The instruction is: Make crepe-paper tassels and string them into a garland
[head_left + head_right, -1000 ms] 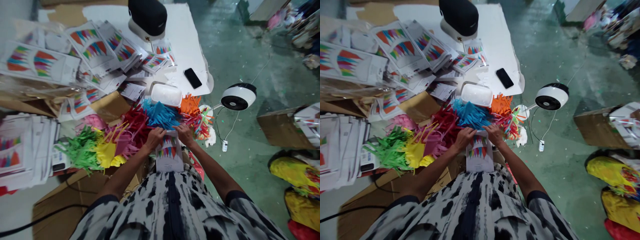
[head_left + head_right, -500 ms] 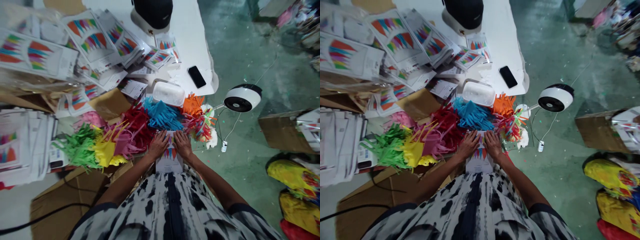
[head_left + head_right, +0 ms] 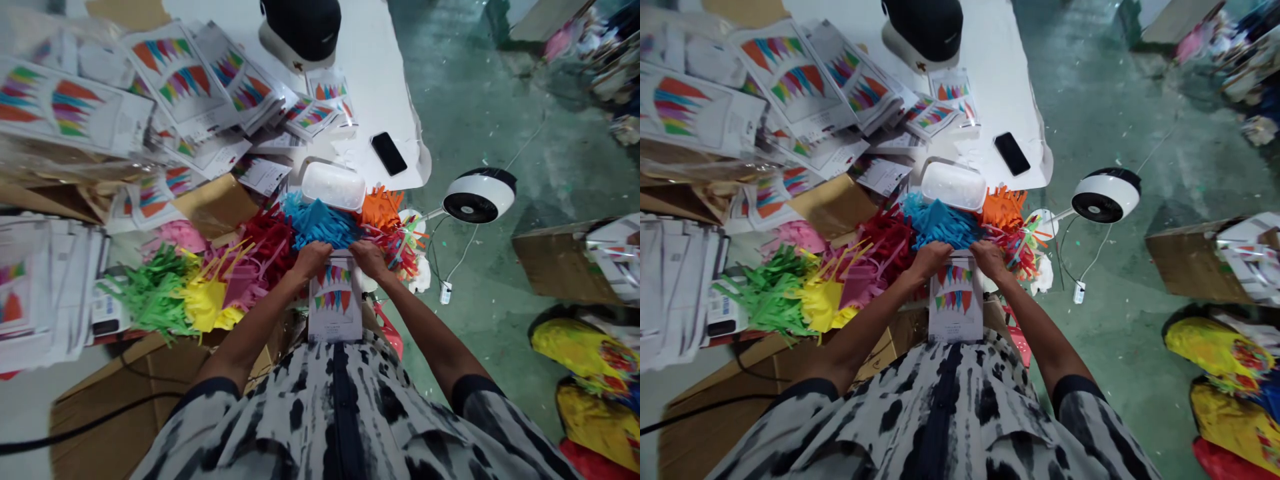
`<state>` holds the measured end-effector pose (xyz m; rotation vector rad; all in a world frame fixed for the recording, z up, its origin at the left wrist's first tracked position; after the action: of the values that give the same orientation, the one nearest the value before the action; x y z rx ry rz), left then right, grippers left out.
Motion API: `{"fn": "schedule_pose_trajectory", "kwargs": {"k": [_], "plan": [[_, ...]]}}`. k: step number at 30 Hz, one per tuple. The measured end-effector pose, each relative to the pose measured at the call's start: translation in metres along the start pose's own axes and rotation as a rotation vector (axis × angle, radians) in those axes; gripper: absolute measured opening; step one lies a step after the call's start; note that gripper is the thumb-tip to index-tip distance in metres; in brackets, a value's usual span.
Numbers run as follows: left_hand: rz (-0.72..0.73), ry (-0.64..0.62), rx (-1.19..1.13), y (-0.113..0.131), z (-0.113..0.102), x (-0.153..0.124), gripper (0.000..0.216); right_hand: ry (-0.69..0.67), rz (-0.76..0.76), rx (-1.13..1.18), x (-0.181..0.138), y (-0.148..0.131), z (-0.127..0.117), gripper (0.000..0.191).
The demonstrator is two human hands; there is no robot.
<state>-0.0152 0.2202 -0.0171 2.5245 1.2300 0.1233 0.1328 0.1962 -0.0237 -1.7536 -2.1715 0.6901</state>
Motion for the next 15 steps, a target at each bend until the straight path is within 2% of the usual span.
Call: {"fn": "schedule_pose_trajectory", "kwargs": {"k": [9, 15], "plan": [[0.07, 0.016, -0.045, 0.003, 0.005, 0.01, 0.018, -0.034, -0.06, -0.013, 0.003, -0.004, 0.003, 0.027], [0.153, -0.031, -0.07, 0.013, 0.012, 0.002, 0.018, -0.064, -0.098, -0.022, -0.011, -0.01, 0.013, 0.038]]}}
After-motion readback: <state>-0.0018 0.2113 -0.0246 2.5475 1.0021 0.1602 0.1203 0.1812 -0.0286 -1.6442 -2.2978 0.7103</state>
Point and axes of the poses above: each hand's wrist, its own x-axis towards the middle knuckle, its own z-axis out of the palm, y = z × x, the point moved 9 cm from there along x, towards the middle knuckle, and after that the axes turned 9 degrees about x, right-handed, at the moved point
